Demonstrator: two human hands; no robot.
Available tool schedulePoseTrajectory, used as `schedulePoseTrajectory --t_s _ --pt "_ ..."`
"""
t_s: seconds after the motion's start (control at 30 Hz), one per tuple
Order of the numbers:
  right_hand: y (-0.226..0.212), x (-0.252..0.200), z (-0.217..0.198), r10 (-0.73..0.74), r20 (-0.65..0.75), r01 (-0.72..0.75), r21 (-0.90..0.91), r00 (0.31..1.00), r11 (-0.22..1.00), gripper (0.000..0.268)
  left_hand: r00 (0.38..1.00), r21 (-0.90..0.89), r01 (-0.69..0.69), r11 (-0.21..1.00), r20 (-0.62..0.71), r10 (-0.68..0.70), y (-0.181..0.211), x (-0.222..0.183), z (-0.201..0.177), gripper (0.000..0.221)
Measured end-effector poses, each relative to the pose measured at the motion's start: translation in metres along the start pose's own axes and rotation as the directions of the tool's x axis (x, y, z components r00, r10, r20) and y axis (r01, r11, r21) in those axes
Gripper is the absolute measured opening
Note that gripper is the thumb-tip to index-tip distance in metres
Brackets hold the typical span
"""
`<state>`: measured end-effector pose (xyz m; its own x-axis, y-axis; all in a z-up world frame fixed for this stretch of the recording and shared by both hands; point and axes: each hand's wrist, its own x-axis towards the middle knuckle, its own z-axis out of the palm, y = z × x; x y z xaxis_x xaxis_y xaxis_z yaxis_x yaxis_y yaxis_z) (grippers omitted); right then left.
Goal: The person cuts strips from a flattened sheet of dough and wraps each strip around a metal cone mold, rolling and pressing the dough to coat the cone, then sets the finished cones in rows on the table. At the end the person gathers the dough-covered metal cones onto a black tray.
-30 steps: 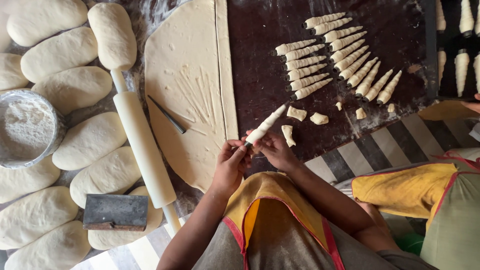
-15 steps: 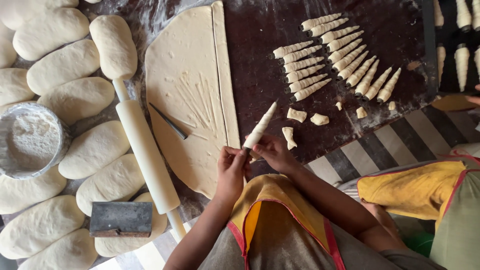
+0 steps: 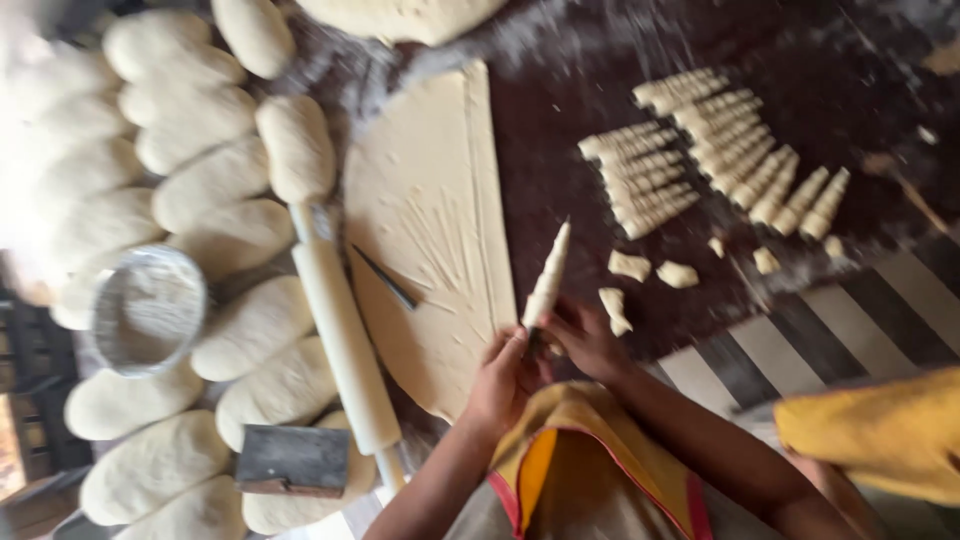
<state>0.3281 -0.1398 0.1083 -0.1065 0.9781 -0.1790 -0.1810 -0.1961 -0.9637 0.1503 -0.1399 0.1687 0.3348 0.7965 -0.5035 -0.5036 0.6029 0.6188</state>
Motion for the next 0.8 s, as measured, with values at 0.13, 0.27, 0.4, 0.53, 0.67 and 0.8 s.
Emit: schedulePoseTrajectory --t_s 0.13,0.27,0.4,0.53,0.67,0.8 --pt "0.013 0.001 -0.001 0.088 -0.058 -0.089 -0.007 0.994 0.996 0.032 0.994 -0.049 -0.015 0.999 -0.108 0.010 0.010 -0.011 0.015 0.015" --pt "-0.010 0.003 0.003 0.167 -0.063 -0.161 0.085 0.984 0.983 0.036 0.868 0.462 -0.422 0.780 -0.044 0.495 -0.023 0.010 -0.007 0.017" --pt "-0.025 -0.001 0.006 0.116 0.003 -0.116 0.112 0.993 0.987 0.034 0.979 0.130 -0.195 0.972 -0.036 0.201 0.009 -0.009 0.017 0.018" --pt "-0.015 -0.006 0.002 0.054 0.014 -0.054 0.032 0.998 0.998 0.035 1.000 -0.196 0.019 0.980 -0.016 -0.022 -0.001 -0.008 0.001 0.017" --pt "-0.013 -0.003 -0.002 0.092 0.043 -0.092 0.005 0.995 0.996 0.041 0.884 0.345 -0.438 0.830 -0.003 0.468 -0.015 -0.001 -0.002 0.016" --pt "-0.006 -0.004 -0.004 0.003 0.053 -0.005 0.035 0.999 0.999 0.038 0.945 0.362 -0.286 0.887 -0.046 0.324 0.008 -0.016 0.023 0.016"
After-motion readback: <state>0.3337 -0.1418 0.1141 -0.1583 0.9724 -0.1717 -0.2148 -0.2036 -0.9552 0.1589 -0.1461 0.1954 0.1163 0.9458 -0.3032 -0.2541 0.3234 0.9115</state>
